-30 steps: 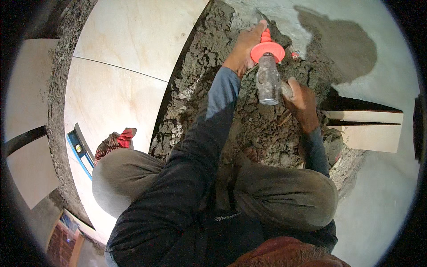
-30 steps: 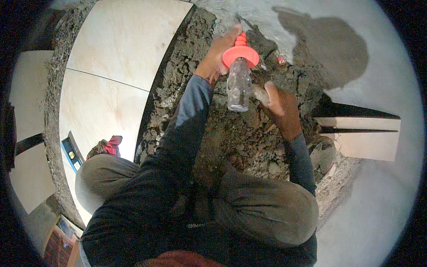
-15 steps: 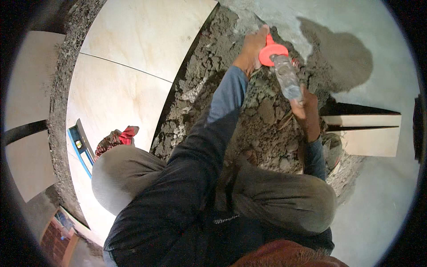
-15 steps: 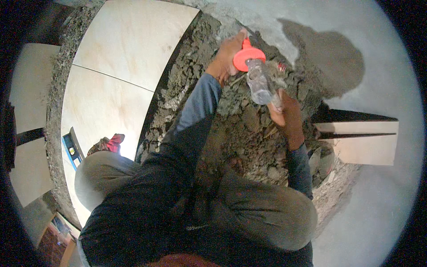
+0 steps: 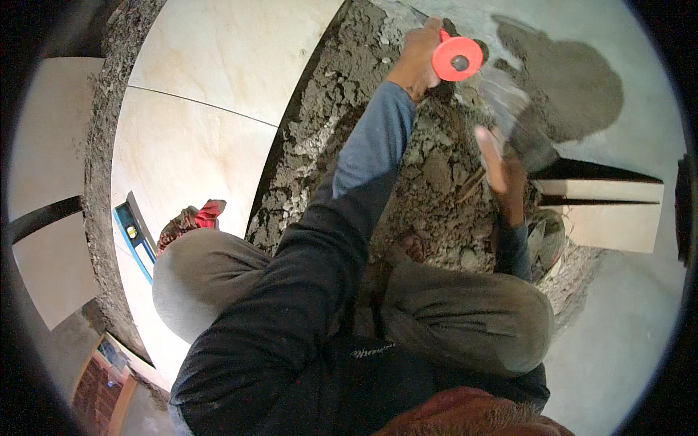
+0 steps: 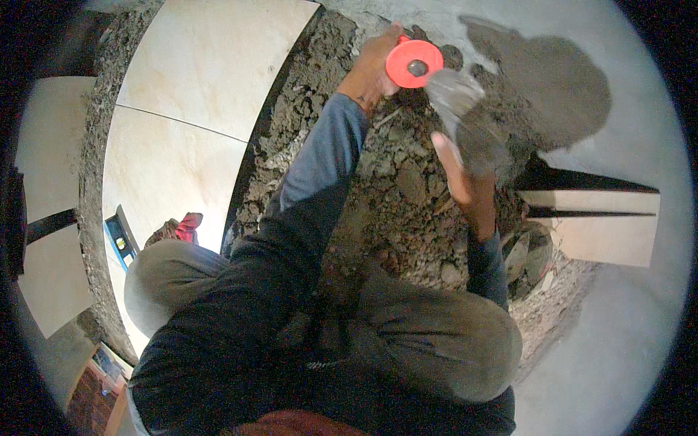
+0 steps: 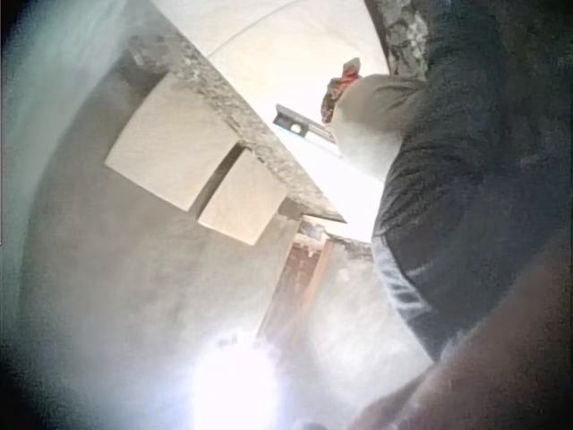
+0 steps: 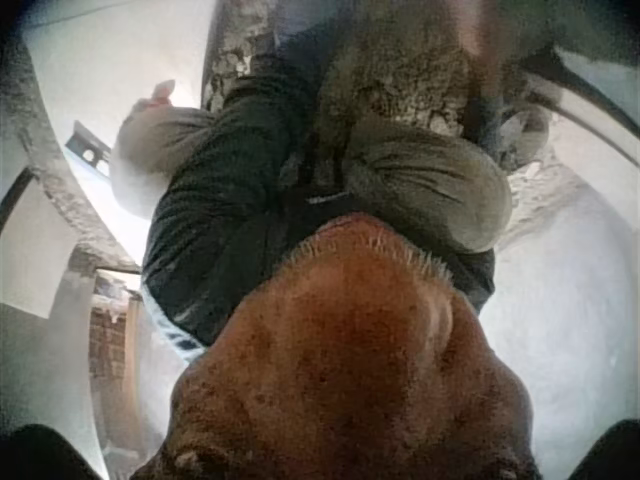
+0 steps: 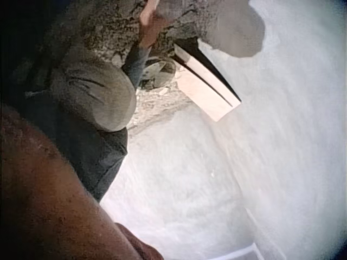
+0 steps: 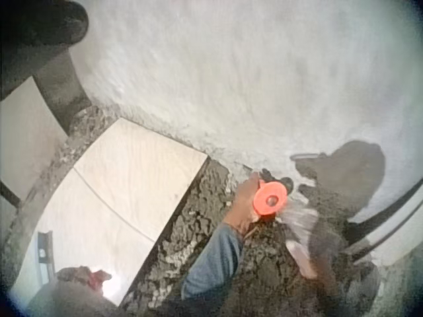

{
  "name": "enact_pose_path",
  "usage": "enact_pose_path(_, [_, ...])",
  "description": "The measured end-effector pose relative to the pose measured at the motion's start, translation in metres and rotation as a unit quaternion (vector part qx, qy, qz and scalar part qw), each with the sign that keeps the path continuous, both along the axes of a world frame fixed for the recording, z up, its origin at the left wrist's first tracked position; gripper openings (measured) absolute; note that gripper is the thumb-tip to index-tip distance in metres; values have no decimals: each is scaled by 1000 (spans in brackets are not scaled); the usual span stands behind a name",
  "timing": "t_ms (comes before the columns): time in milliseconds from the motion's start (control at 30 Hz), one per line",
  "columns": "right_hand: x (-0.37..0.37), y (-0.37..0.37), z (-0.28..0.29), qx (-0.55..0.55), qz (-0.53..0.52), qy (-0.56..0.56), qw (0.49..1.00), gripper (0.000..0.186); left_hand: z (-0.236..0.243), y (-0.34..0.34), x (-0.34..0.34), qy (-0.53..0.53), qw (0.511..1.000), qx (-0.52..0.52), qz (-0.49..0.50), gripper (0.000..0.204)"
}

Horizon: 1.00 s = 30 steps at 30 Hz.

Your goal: The person spreads mortar on the floor with a trowel, positions tiles, and uses a hammer and a level to align them before wiping the surface with a cloth and using a hammer and chisel on the concrete edge.

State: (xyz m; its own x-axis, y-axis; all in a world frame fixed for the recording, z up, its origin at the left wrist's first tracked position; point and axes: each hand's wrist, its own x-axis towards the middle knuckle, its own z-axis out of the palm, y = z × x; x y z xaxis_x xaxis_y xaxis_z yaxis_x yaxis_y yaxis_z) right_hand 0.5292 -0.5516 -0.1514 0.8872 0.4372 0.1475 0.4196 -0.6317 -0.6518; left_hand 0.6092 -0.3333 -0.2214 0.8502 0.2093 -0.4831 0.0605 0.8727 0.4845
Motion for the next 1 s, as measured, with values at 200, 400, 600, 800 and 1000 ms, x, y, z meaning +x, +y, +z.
enact_pose_path(200, [12, -6, 16, 312, 64, 68, 946, 24, 25, -17, 33, 1, 997, -45, 68, 26])
enact_pose_path(400, [29, 21, 17, 82, -117, 143, 979, 28, -8, -34, 62, -119, 981, 31, 151, 29])
enact_pose_path(600, [12, 21, 73, 402, -94, 72, 908, 55, 28, -24, 36, -95, 989, -49, 105, 33])
enact_pose_path(800, [62, -16, -40, 117, 60, -283, 950, 41, 9, -12, 41, -8, 997, -44, 70, 27])
enact_pose_path(1000, [22, 5, -16, 199, -166, 195, 946, 39, -11, -1, 37, -2, 999, -16, 47, 31])
